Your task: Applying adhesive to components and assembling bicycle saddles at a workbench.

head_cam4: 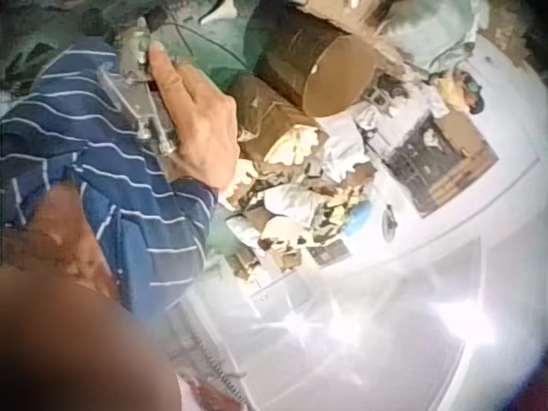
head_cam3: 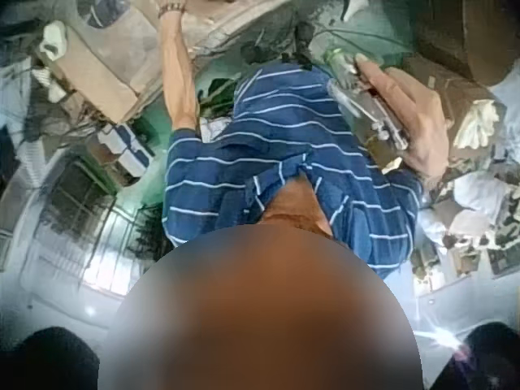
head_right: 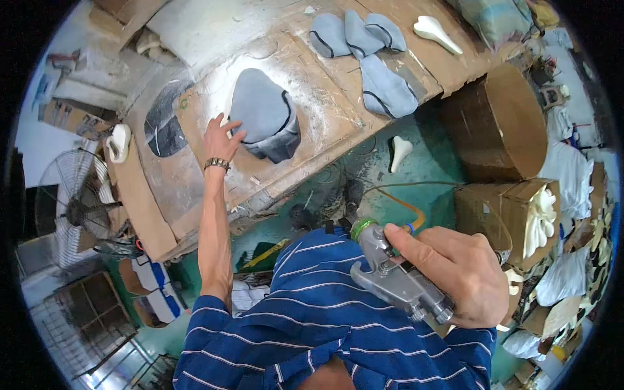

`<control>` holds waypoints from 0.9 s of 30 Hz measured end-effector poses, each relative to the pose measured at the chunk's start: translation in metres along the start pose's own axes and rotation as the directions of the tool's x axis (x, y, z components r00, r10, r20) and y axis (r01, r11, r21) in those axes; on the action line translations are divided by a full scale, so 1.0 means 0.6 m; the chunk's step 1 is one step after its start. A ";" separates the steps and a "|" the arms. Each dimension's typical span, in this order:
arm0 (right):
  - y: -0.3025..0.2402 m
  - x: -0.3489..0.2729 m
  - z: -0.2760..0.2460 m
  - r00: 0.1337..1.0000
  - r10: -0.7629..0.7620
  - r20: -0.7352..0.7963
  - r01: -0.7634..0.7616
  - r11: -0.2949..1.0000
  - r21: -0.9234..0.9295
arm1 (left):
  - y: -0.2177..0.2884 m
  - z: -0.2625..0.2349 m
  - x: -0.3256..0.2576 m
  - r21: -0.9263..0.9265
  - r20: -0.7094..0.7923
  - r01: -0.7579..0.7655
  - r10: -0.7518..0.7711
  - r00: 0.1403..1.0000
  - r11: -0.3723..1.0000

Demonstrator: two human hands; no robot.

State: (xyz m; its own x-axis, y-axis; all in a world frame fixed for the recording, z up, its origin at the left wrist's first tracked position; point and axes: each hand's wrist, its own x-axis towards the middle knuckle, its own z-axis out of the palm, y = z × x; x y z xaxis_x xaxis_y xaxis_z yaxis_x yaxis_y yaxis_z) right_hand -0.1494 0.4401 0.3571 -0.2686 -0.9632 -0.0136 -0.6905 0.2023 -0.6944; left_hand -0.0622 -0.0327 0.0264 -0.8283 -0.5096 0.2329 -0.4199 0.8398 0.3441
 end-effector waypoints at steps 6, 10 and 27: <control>0.114 -0.028 -0.041 0.998 0.007 -0.056 0.001 0.991 0.134 | -0.014 0.012 0.009 -0.012 0.152 0.173 -0.170 0.974 0.985; 0.164 -0.033 -0.059 0.988 0.035 -0.151 -0.018 0.993 0.115 | -0.009 0.011 0.020 0.024 0.202 0.197 -0.198 0.959 0.980; 0.180 0.074 -0.062 0.969 0.072 -0.237 -0.028 0.983 0.184 | 0.027 0.022 -0.034 -0.508 -0.019 0.397 -0.471 0.882 0.764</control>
State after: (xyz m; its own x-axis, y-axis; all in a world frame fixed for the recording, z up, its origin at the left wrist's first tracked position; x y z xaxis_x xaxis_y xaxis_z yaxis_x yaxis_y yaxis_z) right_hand -0.2606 0.4258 0.3083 -0.4692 -0.8765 0.1074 -0.5473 0.1932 -0.8143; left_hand -0.0572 -0.0062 0.0150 -0.5254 -0.8487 0.0605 -0.4616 0.3440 0.8177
